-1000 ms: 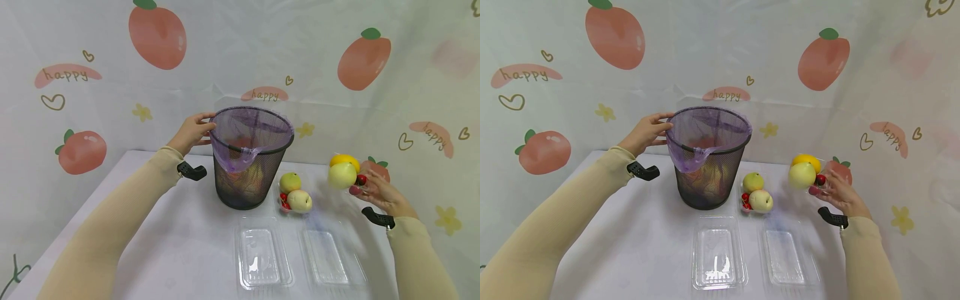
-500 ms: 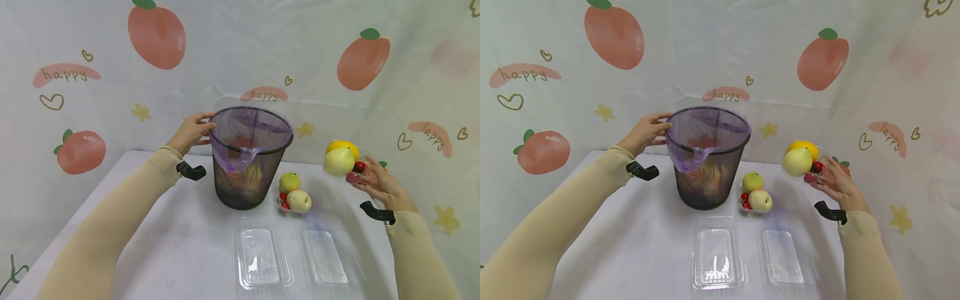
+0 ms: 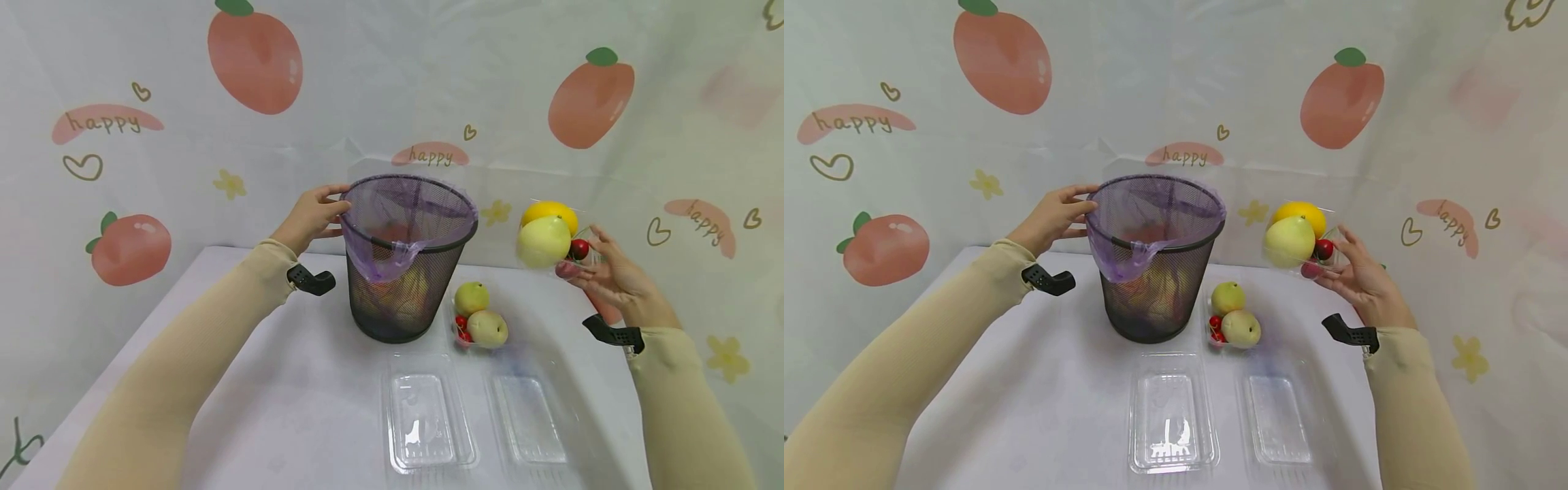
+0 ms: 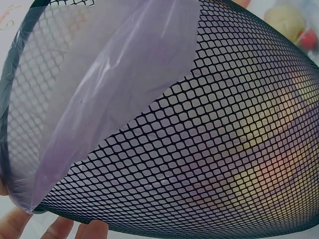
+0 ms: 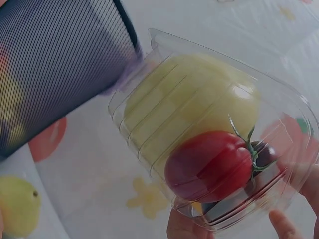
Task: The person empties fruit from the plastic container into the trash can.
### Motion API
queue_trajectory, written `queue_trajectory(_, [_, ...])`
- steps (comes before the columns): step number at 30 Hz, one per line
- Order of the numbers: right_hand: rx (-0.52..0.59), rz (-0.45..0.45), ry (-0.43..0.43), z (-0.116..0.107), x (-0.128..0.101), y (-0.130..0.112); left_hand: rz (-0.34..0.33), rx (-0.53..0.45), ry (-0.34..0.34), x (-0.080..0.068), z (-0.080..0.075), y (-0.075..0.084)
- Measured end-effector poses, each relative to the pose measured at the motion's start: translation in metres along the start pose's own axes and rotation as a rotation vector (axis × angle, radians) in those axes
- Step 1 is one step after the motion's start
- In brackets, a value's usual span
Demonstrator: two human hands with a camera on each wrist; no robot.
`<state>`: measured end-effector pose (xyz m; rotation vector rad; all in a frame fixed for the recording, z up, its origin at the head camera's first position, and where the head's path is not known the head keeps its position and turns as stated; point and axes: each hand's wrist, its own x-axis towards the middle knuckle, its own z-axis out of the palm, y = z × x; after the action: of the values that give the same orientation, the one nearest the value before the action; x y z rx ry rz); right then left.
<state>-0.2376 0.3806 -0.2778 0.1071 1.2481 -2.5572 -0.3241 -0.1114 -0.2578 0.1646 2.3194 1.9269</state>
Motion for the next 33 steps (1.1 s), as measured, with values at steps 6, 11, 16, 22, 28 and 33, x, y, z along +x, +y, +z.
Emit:
queue_trajectory(6, [-0.009, 0.007, -0.018, 0.022, 0.0, -0.009, 0.005, 0.007, -0.008, -0.001, 0.0, 0.0])
queue_trajectory(11, [-0.002, 0.024, 0.0, 0.04, 0.001, -0.016, 0.006, 0.0, -0.006, -0.002, 0.0, 0.0])
queue_trajectory(16, [0.071, 0.018, 0.025, 0.055, 0.006, -0.02, 0.006, -0.005, -0.009, -0.002, 0.0, 0.0])
queue_trajectory(22, [0.024, -0.001, 0.045, 0.073, 0.01, -0.022, 0.002, 0.009, -0.005, -0.001, 0.001, 0.0])
queue_trajectory(28, [-0.016, 0.003, 0.038, 0.09, 0.011, -0.019, 0.012, 0.005, -0.009, -0.001, 0.0, -0.001])
queue_trajectory(33, [-0.037, -0.008, 0.002, 0.102, 0.014, -0.016, 0.013, 0.013, -0.01, -0.001, 0.0, -0.001])
